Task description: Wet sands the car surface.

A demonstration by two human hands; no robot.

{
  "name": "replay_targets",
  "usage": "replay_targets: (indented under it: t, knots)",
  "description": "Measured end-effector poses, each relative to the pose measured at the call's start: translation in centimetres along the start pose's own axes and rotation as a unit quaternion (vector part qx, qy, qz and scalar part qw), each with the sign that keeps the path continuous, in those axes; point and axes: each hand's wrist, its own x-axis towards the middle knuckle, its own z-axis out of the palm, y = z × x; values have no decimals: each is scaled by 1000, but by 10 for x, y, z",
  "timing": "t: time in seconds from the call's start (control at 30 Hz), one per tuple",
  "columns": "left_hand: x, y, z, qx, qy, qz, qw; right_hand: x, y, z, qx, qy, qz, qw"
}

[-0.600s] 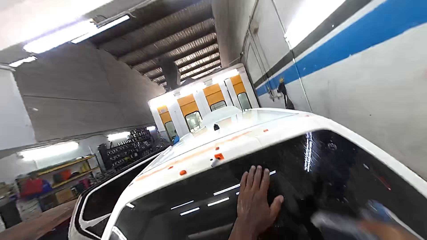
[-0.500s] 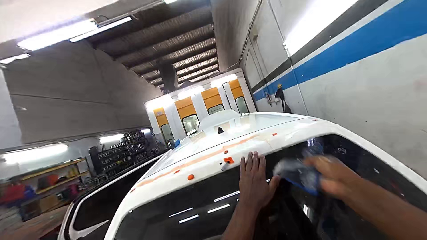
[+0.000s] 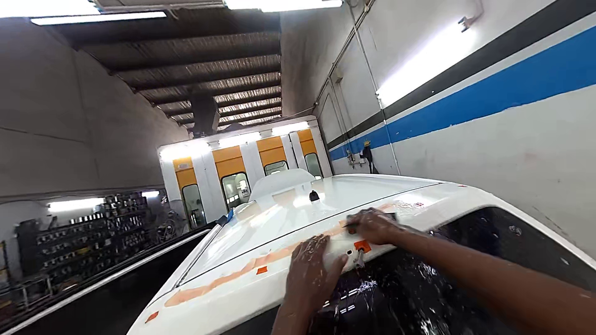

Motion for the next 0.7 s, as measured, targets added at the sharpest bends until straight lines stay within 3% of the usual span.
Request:
replay_targets:
  t: [0.07, 0.13, 0.23, 0.3, 0.4, 0.47, 0.57, 0.63, 0.7]
  knots:
    - [-2, -10, 10, 20, 62, -1, 998, 10, -29, 2, 1, -28, -67, 997]
    - [-4, -9, 25, 73, 140, 28, 987, 0, -1, -4, 9, -13, -112, 994]
    - [-5, -10, 41, 145, 229, 63, 961, -23, 54, -13, -21, 54, -13, 998]
    - [-6, -7, 42, 149, 225, 50, 962, -13, 33, -3, -58, 49, 8, 997]
    - [-5, -7, 44, 149, 225, 49, 962, 7, -29, 3, -14, -6, -68, 998]
    - [-6, -9, 44, 152, 228, 55, 960, 0, -1, 0, 13, 7, -103, 995]
    - [-7, -8, 41, 158, 215, 46, 963, -17, 61, -6, -42, 73, -7, 996]
    - [-7, -7, 40, 164, 208, 36, 963, -7, 40, -1, -51, 50, 0, 997]
    - [-7, -7, 42, 170, 214, 42, 961, 2, -13, 5, -16, 1, -65, 998]
